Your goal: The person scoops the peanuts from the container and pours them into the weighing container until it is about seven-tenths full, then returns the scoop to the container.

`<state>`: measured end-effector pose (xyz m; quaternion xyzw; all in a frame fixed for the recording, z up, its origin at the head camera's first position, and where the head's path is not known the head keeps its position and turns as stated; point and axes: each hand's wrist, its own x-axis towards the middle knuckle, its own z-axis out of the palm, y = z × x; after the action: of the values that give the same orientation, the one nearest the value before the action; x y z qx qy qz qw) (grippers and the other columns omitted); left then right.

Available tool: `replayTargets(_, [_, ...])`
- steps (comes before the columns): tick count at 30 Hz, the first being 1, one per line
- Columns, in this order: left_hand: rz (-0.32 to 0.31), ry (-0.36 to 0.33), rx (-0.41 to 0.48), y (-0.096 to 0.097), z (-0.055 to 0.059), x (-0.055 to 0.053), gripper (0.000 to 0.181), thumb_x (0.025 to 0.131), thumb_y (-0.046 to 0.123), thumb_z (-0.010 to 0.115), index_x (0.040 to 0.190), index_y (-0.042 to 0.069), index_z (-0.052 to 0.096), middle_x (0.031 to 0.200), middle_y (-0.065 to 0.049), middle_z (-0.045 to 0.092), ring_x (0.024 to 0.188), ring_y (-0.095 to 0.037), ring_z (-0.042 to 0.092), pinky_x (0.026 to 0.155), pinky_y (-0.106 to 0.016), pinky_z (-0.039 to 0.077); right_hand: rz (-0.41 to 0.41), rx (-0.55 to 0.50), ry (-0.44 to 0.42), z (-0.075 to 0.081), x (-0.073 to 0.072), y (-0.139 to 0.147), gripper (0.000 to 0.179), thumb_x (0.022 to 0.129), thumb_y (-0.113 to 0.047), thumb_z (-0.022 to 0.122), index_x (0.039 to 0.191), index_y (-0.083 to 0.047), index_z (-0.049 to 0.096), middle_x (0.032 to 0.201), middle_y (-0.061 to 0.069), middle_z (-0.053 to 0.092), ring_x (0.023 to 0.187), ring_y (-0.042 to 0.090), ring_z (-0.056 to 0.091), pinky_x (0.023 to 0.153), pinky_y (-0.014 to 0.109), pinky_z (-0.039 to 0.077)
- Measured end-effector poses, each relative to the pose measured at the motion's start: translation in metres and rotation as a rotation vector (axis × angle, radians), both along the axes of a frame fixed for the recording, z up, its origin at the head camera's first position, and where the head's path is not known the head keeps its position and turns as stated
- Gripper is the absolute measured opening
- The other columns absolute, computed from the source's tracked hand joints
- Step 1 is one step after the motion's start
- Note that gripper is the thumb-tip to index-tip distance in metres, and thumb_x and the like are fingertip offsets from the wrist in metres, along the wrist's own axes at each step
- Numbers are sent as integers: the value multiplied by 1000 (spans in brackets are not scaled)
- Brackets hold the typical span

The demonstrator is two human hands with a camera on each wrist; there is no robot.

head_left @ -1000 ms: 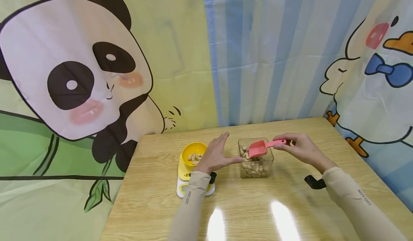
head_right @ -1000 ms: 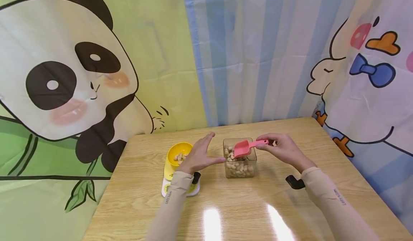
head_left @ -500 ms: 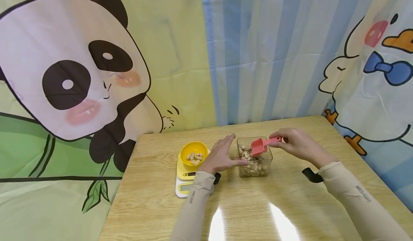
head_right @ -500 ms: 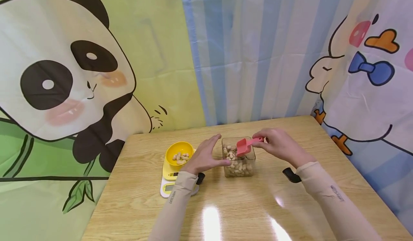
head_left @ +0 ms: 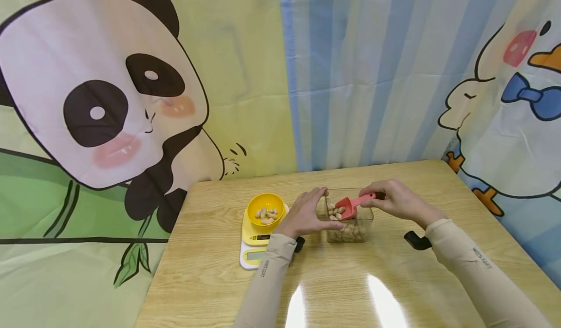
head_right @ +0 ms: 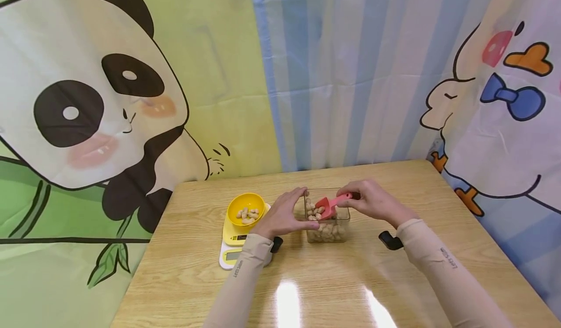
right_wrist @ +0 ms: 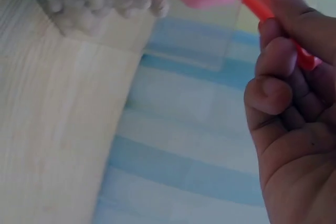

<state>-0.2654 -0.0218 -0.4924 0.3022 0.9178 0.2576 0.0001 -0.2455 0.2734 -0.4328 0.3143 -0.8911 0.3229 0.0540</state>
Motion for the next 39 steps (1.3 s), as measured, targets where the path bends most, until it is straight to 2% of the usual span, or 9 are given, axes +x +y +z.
replayTargets(3, [-6,7,9,2,-1,-2,116,69,91,59,160,26,29,154,11,45,144,-17,39,124,-37,16,-42,-32,-65,-7,-1,9,20,91,-28,77,109,-19,78,85,-12,69,61,9,53,52,26,47])
replayTargets(8, [-13,12,23,2,-2,-3,114,68,92,59,158,26,33,149,11,48,139,-15,43,124,-37,17,-101,-89,-166,-15,0,16,23,92,-34,76,111,-21,77,87,-6,71,60,14,54,51,28,46])
replayTargets(12, [-15,25,40,1,-2,-3,111,69,89,62,157,25,35,147,11,50,136,-14,46,123,-37,19,-69,-104,-178,-16,-4,18,20,92,-33,76,110,-23,77,83,-4,70,57,12,49,48,27,44])
replayTargets(16, [-17,14,44,0,-2,-2,110,70,88,63,156,25,36,147,11,50,135,-15,47,123,-38,21,-23,-125,-186,-17,-10,20,17,92,-27,77,108,-25,78,88,-5,72,55,10,47,47,27,42])
replayTargets(23, [-13,17,32,1,-3,-2,107,70,90,61,154,27,37,144,13,51,132,-14,49,122,-39,25,10,-137,-197,-23,-18,15,15,92,-25,77,107,-24,78,90,-5,72,57,10,48,49,27,43])
replayTargets(28, [-23,15,39,1,-4,-1,107,70,88,62,155,27,37,144,13,51,131,-14,49,122,-39,24,17,-199,-261,-25,-16,15,15,91,-21,77,106,-22,78,88,-1,72,54,7,40,46,27,39])
replayTargets(31, [-23,11,39,1,-4,-1,110,70,88,63,156,26,35,146,12,50,132,-14,48,121,-39,27,27,-226,-281,-26,-15,14,15,93,-20,76,108,-21,78,86,3,71,55,8,41,48,27,40])
replayTargets(35, [-13,5,40,1,-3,-1,114,69,90,62,158,26,32,149,12,48,135,-16,46,118,-41,32,-7,-262,-304,-30,-13,15,16,94,-22,75,110,-19,77,85,9,68,59,14,46,51,29,43])
replayTargets(39, [-12,1,42,0,-3,-2,115,69,91,61,159,27,30,152,12,47,138,-17,44,119,-41,30,-74,-327,-344,-39,-8,17,22,94,-24,75,114,-15,76,91,9,69,66,22,53,55,31,47])
